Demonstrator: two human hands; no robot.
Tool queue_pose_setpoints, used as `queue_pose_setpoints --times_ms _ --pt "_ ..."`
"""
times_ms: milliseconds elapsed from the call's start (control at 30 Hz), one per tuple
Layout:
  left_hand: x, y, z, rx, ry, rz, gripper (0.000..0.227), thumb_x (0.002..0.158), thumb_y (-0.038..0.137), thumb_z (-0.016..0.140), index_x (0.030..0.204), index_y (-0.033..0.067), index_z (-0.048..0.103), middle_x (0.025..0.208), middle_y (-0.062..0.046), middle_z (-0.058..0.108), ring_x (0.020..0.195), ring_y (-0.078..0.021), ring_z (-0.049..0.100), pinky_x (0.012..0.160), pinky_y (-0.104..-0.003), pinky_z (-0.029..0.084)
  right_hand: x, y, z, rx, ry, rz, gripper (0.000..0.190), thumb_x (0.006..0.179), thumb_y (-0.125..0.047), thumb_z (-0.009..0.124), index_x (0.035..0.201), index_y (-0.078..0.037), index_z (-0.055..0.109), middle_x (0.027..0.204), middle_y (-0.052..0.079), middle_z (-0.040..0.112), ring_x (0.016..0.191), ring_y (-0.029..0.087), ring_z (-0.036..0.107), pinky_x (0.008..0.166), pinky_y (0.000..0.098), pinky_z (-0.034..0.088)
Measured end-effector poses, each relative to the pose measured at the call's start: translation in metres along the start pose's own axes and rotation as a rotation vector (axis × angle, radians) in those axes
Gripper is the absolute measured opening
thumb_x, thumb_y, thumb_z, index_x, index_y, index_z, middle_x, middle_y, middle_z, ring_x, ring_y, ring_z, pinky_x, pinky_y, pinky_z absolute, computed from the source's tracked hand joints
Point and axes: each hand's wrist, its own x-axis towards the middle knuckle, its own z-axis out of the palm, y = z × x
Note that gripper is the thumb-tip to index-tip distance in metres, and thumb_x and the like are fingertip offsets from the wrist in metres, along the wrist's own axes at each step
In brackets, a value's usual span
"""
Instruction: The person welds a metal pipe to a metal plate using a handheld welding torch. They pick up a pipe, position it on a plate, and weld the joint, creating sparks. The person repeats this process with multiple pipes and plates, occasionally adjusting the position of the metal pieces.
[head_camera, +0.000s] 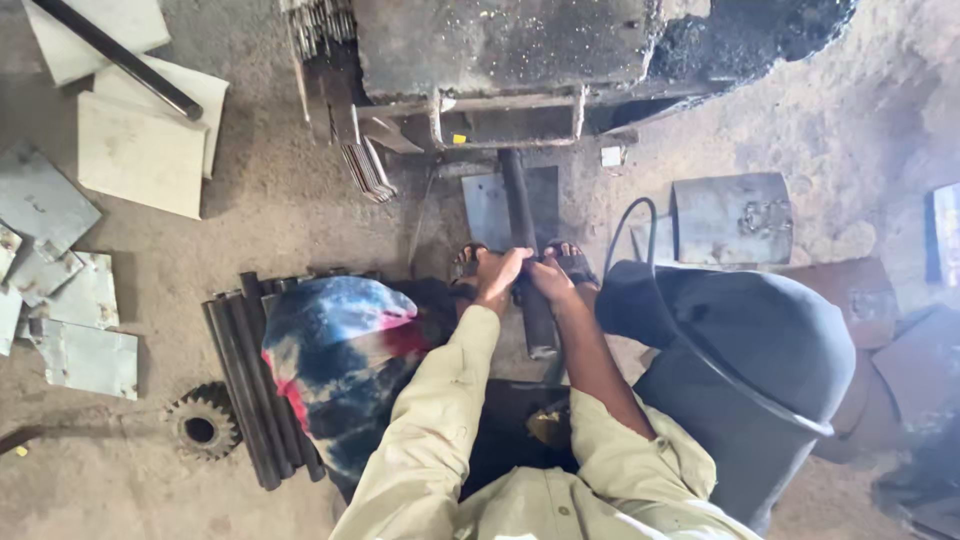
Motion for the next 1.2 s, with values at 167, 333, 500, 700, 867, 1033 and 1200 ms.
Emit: queue_pose_setpoints --times_ms 167,333,500,700,867,1033,1200 --pt "-0.012 0.007 -0.005 -0.166 -0.083 -0.111 0.06 0.068 0.026 0.082 0.11 -0.0099 0.061 0.092 -0.02 0.07 0.078 -0.0338 0.069 0.066 -0.048 0.055 -0.002 -0.006 0.009 0.072 0.073 0.046 0.028 0.097 -0.029 0.061 0.106 -0.003 0.062 0.075 0.013 0.068 0.053 0.023 0.063 0.045 0.0386 0.054" --pt "0.011 -0.006 0.0 -0.168 -0.105 -0.052 0.052 0.069 0.027 0.083 0.1 -0.0112 0.067 0.086 -0.018 0.073 0.072 -0.0298 0.071 0.063 -0.043 0.055 0.015 0.0 0.003 0.045 -0.035 0.003 0.029 0.099 -0.024 0.064 0.105 0.004 0.061 0.076 0.016 0.065 0.053 0.026 0.063 0.045 0.04 0.054" --pt "0.017 -0.024 0.012 -0.102 -0.064 0.005 0.064 0.067 0.03 0.084 0.108 -0.0141 0.063 0.091 -0.021 0.072 0.081 -0.0359 0.073 0.07 -0.047 0.058 -0.002 0.006 0.006 -0.019 -0.029 -0.017 0.029 0.098 -0.032 0.058 0.109 -0.005 0.059 0.075 0.016 0.066 0.051 0.026 0.062 0.044 0.038 0.053" --pt "0.025 -0.012 -0.002 0.636 -0.3 0.275 0.07 0.081 0.059 0.074 0.11 -0.0045 0.076 0.11 -0.031 0.074 0.106 -0.0412 0.072 0.094 -0.046 0.056 -0.023 0.01 0.009 0.01 -0.092 -0.015 0.032 0.095 -0.035 0.062 0.105 -0.005 0.064 0.075 0.011 0.067 0.054 0.024 0.063 0.046 0.0368 0.053" --pt "-0.002 0.044 -0.013 0.586 0.031 0.653 0.064 0.084 0.064 0.066 0.114 0.0075 0.07 0.11 -0.022 0.072 0.102 -0.0422 0.068 0.089 -0.05 0.055 -0.015 0.015 0.0 -0.064 -0.038 0.032 0.025 0.091 -0.027 0.072 0.101 -0.005 0.066 0.075 0.01 0.065 0.058 0.024 0.062 0.051 0.037 0.053" --pt "-0.105 0.131 -0.076 0.512 0.016 0.923 0.046 0.093 0.049 0.066 0.122 0.0144 0.07 0.101 -0.013 0.077 0.09 -0.0365 0.073 0.08 -0.047 0.058 -0.012 0.021 -0.003 -0.007 -0.106 -0.054 0.02 0.088 -0.016 0.067 0.102 -0.002 0.065 0.072 0.011 0.062 0.056 0.025 0.062 0.05 0.0381 0.055" --pt "-0.149 0.139 -0.104 0.63 0.031 0.989 0.041 0.09 0.046 0.071 0.117 0.0153 0.073 0.1 -0.015 0.076 0.087 -0.0388 0.072 0.077 -0.048 0.057 -0.027 0.014 0.008 -0.018 -0.092 -0.041 0.023 0.091 -0.021 0.064 0.103 -0.003 0.061 0.072 0.01 0.061 0.054 0.024 0.062 0.048 0.0372 0.053"
